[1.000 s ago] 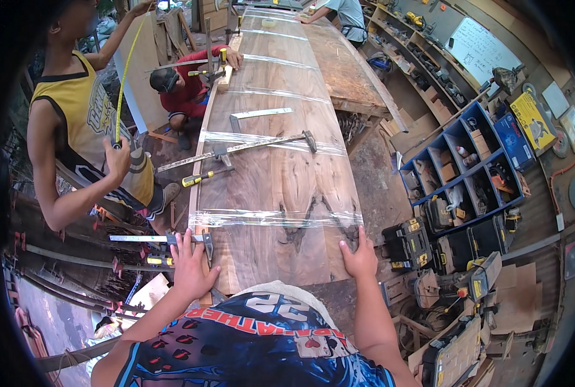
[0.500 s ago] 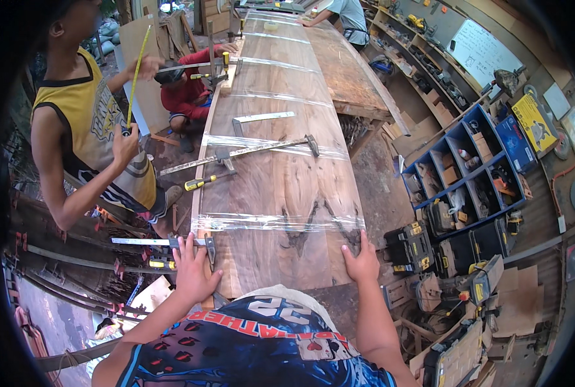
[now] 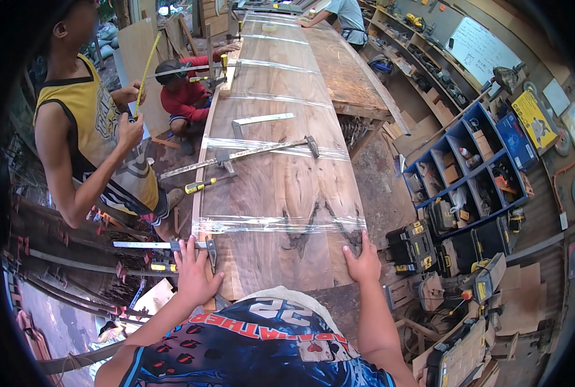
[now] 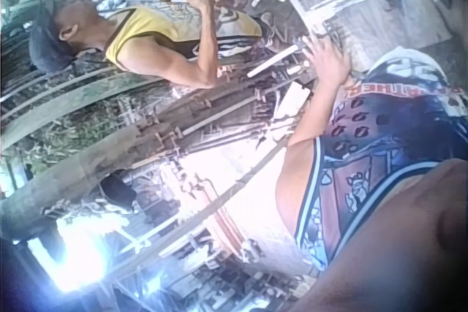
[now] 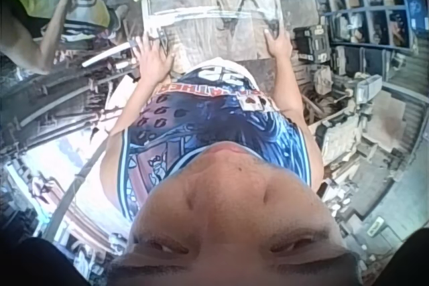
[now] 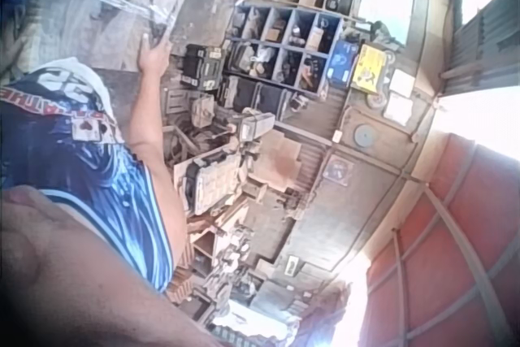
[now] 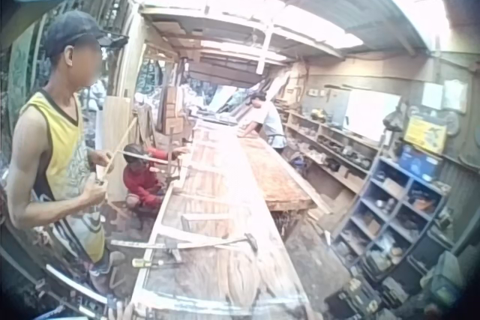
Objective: The person works with others to measure and clamp a large wooden slab, using a measuring tape and bar clamps to secure the wood.
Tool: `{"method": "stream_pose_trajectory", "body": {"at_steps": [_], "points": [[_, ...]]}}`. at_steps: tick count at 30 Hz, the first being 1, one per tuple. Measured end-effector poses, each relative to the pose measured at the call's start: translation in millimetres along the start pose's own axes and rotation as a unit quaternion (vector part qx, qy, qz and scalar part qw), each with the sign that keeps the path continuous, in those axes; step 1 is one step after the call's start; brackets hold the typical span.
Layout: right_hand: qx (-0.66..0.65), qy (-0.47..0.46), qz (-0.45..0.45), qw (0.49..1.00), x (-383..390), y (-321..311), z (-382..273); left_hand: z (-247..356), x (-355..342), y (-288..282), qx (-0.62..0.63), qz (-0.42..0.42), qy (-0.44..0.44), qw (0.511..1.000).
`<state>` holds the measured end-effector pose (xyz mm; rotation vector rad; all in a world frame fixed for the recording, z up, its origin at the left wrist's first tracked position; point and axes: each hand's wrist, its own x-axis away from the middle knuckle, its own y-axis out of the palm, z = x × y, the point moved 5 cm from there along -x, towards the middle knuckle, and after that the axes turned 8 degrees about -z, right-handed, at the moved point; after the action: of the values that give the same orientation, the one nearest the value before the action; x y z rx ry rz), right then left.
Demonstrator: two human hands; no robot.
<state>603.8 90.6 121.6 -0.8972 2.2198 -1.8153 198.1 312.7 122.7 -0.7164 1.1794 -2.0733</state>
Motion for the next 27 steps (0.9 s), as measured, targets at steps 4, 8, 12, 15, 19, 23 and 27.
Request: {"method": "stream_pose_trajectory", "body": {"at_steps": [4, 8, 12, 15, 19, 23, 27], "points": [[-0.001, -0.001, -0.001, 1.000, 0.1, -0.1, 0.0, 0.6, -0.1, -0.8, -0.001, -0.002, -0.003, 1.000], [-0.001, -0.002, -0.002, 1.000, 0.3, -0.2, -0.5, 0.3, -0.1, -0.6, -0.002, -0.005, -0.005, 1.000], [-0.003, -0.006, 0.000, 1.000, 0.2, 0.0, -0.2, -0.3, 0.1, -0.3, -0.004, -0.003, -0.003, 1.000], [-0.003, -0.015, 0.008, 1.000, -0.7, 0.6, 0.9, -0.2, -0.5, -0.6, -0.006, -0.006, -0.003, 1.000], [-0.002, -0.009, 0.002, 1.000, -1.1, 1.0, 1.5, -0.8, -0.4, -0.2, -0.009, -0.008, -0.004, 1.000], [-0.001, -0.008, 0.004, 1.000, -0.5, 1.0, 1.5, -0.8, -0.3, 0.3, -0.008, -0.006, -0.005, 1.000], [0.000, -0.006, 0.002, 1.000, -0.3, -0.1, 0.2, -1.0, -0.2, 0.5, -0.008, -0.006, -0.005, 1.000]]}}
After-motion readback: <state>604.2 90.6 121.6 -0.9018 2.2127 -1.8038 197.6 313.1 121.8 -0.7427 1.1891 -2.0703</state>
